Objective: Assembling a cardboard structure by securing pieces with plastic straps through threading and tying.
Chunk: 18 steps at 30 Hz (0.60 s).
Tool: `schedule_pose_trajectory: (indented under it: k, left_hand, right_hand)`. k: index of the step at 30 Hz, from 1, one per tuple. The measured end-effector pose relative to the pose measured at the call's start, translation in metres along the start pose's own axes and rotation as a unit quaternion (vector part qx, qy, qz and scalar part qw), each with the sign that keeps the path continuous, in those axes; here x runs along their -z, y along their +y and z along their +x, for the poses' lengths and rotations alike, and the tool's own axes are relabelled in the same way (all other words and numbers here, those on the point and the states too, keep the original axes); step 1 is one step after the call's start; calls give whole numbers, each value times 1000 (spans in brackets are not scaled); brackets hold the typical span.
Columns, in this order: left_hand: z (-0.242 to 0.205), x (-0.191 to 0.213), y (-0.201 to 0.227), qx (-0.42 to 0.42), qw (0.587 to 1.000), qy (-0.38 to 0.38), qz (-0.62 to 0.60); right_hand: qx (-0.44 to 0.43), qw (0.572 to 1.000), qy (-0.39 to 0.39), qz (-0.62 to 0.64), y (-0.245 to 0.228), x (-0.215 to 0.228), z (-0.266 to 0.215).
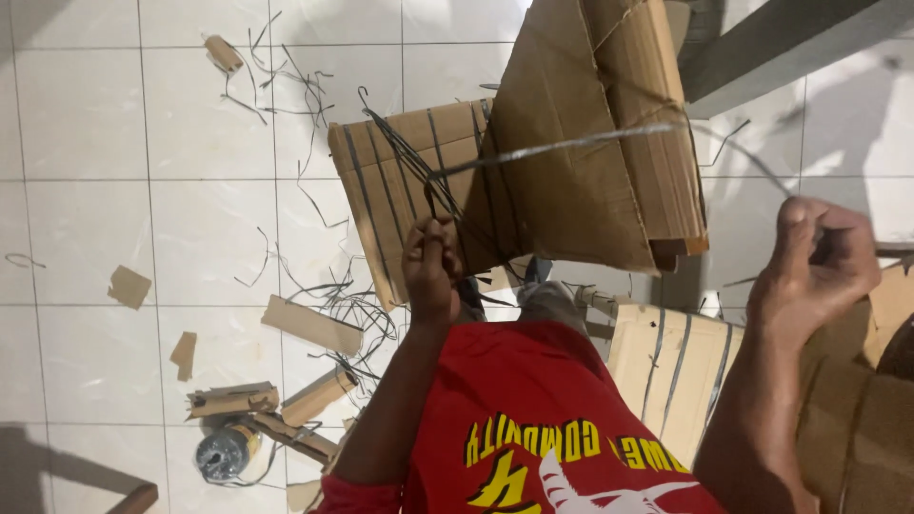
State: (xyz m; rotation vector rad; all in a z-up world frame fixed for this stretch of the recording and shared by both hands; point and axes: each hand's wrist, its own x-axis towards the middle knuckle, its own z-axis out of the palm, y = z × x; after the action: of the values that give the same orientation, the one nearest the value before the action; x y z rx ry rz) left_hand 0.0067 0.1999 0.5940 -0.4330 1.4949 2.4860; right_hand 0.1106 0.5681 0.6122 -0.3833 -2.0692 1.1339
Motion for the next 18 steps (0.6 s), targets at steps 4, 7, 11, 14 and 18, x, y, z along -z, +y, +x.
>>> schedule_pose_trajectory:
  k: [4, 7, 11, 14, 18]
  left_hand:
    - [34, -44, 11, -93, 995, 14, 22]
    - [66, -92, 27, -149, 988, 16, 46]
    - [127, -148, 21, -229, 971, -10, 67]
    - [183, -171, -1, -271, 960, 19, 74]
    - [233, -176, -46, -249, 955, 98, 131]
  right_hand:
    - [73, 996, -35, 37, 5, -20, 66]
    - [39, 996, -33, 67, 4, -37, 116]
    - [69, 988, -62, 120, 27, -59, 183]
    - [-1, 997, 6, 81, 78, -82, 223]
    - [28, 995, -85, 32, 156, -112, 243]
